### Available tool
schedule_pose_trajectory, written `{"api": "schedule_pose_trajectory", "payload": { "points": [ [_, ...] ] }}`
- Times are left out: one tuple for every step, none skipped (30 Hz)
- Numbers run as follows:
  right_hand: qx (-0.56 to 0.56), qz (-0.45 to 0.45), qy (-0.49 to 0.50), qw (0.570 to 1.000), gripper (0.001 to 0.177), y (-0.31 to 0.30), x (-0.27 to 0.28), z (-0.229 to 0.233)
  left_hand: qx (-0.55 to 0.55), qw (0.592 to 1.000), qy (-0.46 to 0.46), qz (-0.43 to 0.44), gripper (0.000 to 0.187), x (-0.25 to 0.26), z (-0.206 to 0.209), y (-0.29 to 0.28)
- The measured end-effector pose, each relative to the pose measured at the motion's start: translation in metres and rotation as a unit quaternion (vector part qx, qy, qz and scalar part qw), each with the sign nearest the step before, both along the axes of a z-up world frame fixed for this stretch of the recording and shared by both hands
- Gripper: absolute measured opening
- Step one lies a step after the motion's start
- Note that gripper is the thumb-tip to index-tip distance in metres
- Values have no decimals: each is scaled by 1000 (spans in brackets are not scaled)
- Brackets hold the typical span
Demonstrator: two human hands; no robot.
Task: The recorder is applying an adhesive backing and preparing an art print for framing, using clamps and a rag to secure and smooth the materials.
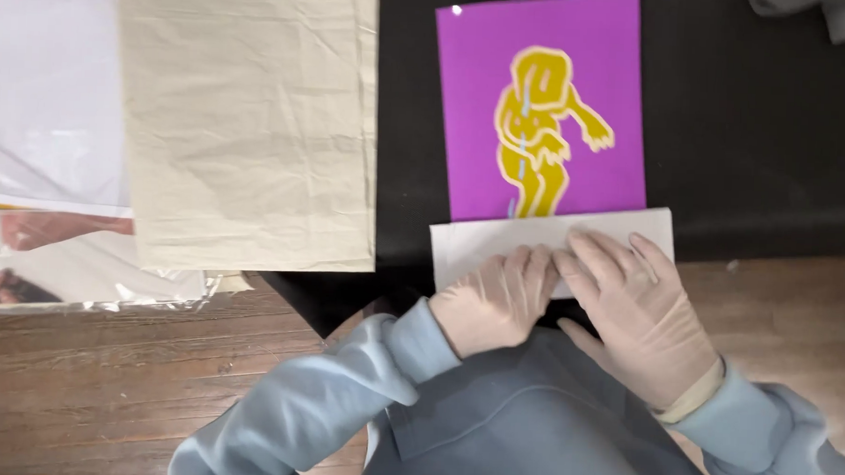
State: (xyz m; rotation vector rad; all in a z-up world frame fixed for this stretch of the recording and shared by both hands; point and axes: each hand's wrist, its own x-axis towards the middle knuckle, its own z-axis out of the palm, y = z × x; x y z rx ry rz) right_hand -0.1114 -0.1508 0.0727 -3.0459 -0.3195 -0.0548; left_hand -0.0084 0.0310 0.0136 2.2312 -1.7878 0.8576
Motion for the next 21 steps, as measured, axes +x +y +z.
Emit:
{"api": "schedule_pose_trajectory", "payload": {
  "points": [
    [20,-10,29,999,66,3,4,-4,-5,1000,1,5,30,1,0,1],
    [22,1,27,999,66,3,1,-2,-3,1000,-1,16,30,-2,0,0],
    [14,5,20,1000,63,3,-1,0,1,1000,6,9,32,-5,0,0],
    [4,13,2,1000,61,4,6,1,2,1000,2,6,33,1,2,1],
    [4,30,-12,999,61,5,11,1,2,1000,-12,23,33,5,4,3],
    [-23,4,11,1000,60,4,12,0,-8,1000,2,8,32,6,6,3],
    [-51,-22,33,998,59,2,13,-4,-17,1000,17,-6,33,7,5,1],
    [-49,-16,34,998,59,1,11,-5,-16,1000,18,-1,33,4,6,2],
    [-57,-2,19,998,57,-1,9,-7,-19,1000,8,12,27,1,7,2],
    [-65,10,-2,998,56,-3,12,-10,-24,999,-9,24,21,3,6,1],
    [-65,15,-8,998,56,-11,10,-25,-24,999,-14,29,21,3,5,1],
    [-78,5,12,997,57,-18,5,-39,-35,999,-6,23,23,2,5,1],
    [-90,-4,32,995,58,-26,0,-53,-46,999,2,17,24,0,4,1],
    [-87,-1,32,996,58,-23,3,-51,-43,999,2,20,24,-1,7,2],
    [-131,-5,58,990,57,-21,5,-50,-47,998,21,33,25,-2,9,3],
    [-176,-15,80,981,56,-19,9,-49,-52,997,37,41,25,-1,11,3],
    [-174,-16,77,982,56,-23,5,-62,-50,997,34,40,25,-5,8,2],
    [-189,-27,87,978,57,-27,2,-75,-36,997,51,55,24,-8,5,1],
    [-203,-38,98,973,57,-32,-1,-88,-21,995,68,71,25,-12,1,0],
    [-201,-39,96,974,57,-40,-9,-101,-19,995,66,69,25,-9,1,2],
    [-181,-12,59,982,54,-49,-17,-116,-2,989,140,58,21,-5,2,5]
  ]
}}
